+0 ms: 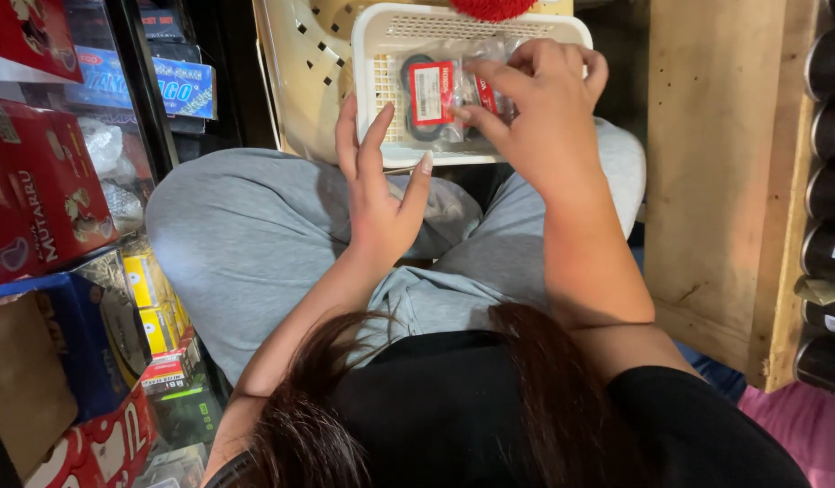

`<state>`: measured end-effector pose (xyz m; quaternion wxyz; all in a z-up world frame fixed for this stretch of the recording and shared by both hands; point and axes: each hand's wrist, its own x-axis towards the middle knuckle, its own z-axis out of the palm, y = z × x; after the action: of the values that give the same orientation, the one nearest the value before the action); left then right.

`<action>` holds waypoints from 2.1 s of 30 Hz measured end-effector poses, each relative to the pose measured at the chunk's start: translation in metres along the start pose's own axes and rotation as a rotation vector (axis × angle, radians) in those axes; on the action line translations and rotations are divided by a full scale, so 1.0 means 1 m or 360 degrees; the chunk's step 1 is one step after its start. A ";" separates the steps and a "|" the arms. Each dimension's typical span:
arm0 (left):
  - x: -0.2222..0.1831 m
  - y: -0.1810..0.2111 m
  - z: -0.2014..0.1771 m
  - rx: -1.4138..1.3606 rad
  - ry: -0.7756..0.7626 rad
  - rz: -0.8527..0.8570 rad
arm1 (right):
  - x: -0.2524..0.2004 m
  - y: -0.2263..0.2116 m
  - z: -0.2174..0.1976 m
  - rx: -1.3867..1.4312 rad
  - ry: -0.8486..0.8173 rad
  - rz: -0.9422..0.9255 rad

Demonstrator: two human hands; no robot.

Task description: Sorting packaged motorcycle spare parts and wiping them with a cloth.

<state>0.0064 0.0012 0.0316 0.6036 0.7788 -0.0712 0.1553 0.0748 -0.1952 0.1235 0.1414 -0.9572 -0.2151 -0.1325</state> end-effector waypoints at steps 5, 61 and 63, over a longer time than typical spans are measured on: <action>0.002 0.003 -0.003 -0.0030 -0.0026 -0.0059 | -0.001 0.006 0.001 -0.0075 0.0058 0.0097; 0.002 0.002 -0.002 -0.0059 -0.0101 -0.0065 | -0.020 0.052 -0.016 -0.0192 -0.0347 0.0433; 0.001 0.004 -0.003 -0.0014 -0.0120 -0.0097 | -0.019 0.045 -0.010 -0.0082 -0.0242 0.0497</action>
<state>0.0058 0.0033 0.0362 0.6084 0.7832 -0.0708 0.1071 0.0761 -0.2448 0.1173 0.1190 -0.9895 -0.0703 -0.0416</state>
